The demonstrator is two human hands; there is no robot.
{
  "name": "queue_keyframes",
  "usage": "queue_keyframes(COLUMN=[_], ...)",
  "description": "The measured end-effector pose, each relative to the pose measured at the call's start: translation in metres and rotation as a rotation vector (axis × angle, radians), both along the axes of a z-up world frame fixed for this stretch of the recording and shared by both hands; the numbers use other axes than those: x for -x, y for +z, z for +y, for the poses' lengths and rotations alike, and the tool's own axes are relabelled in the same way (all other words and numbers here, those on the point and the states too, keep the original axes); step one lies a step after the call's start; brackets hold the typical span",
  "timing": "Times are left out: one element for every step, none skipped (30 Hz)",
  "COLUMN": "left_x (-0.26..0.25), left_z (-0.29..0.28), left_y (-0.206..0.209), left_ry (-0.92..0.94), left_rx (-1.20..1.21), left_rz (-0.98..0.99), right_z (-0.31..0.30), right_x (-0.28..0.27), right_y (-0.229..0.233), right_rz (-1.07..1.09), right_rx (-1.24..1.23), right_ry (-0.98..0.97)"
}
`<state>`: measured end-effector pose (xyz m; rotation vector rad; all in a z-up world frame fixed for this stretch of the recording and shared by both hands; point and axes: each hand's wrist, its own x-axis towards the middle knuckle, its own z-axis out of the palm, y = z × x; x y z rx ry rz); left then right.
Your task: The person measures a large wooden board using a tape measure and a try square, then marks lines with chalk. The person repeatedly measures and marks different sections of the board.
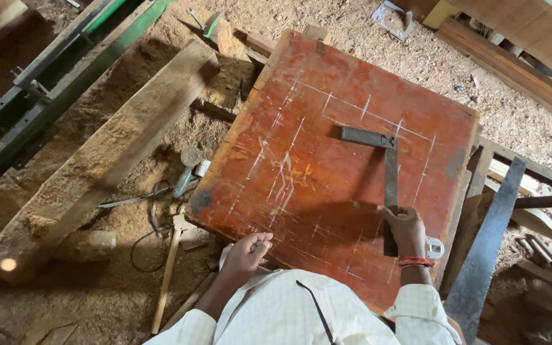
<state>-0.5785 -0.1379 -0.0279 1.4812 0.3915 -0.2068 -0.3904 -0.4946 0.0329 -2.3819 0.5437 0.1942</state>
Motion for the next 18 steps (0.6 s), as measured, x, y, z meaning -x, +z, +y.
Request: queue_keyframes(left_x=[-0.002,-0.003,-0.005,-0.008,-0.010,-0.012,-0.014,-0.016,-0.016,-0.017,-0.017,-0.016,-0.014,-0.011,-0.011,-0.011,-0.013,-0.015], left_z=[-0.001,-0.001,0.000,0.001,0.001,0.001,0.001,0.002,0.004,0.005,0.008,0.010,0.012,0.014,0.014,0.013,0.012,0.011], left_y=[-0.001,-0.001,-0.001,-0.001,-0.001,0.000,0.001,0.003,0.005,0.008,0.010,0.012,0.014,0.016,0.016,0.017,0.016,0.016], left_ry=[-0.004,-0.026,-0.048,-0.071,-0.076,-0.081,-0.086,-0.091,-0.093,-0.096,-0.087,-0.079,-0.073,-0.049,-0.030,-0.011,0.057,0.126], left_rx=[0.027,0.016,0.004,-0.008,-0.018,-0.028,-0.039,-0.025,-0.013,-0.001,-0.028,-0.056,-0.083,-0.084,-0.086,-0.087,-0.082,-0.076], left_rz=[-0.013,-0.012,-0.015,-0.018,-0.020,-0.023,-0.026,-0.021,-0.014,-0.007,-0.012,-0.017,-0.018,-0.048,-0.082,-0.116,-0.143,-0.171], right_z=[0.000,-0.001,-0.002,-0.002,-0.003,-0.004,-0.005,-0.005,-0.005,-0.007,-0.008,-0.008,-0.008,-0.009,-0.009,-0.009,-0.005,0.001], right_x=[0.000,0.001,0.000,-0.001,-0.001,0.000,0.002,0.005,0.008,0.014,0.021,0.028,0.036,0.043,0.049,0.054,0.058,0.060], right_y=[0.000,-0.001,-0.003,-0.005,-0.008,-0.011,-0.013,-0.014,-0.015,-0.013,-0.010,-0.006,-0.002,0.005,0.013,0.021,0.029,0.035], right_rz=[-0.033,-0.066,-0.101,-0.106,-0.109,-0.112,-0.148,-0.183,-0.218,-0.231,-0.242,-0.254,-0.234,-0.215,-0.200,-0.154,-0.112,-0.069], right_rx=[0.039,0.078,0.116,0.144,0.173,0.202,0.172,0.141,0.110,0.137,0.162,0.188,0.152,0.116,0.081,0.088,0.094,0.099], right_ry=[0.038,0.076,0.113,0.126,0.138,0.150,0.142,0.134,0.128,0.164,0.200,0.236,0.281,0.325,0.364,0.417,0.469,0.522])
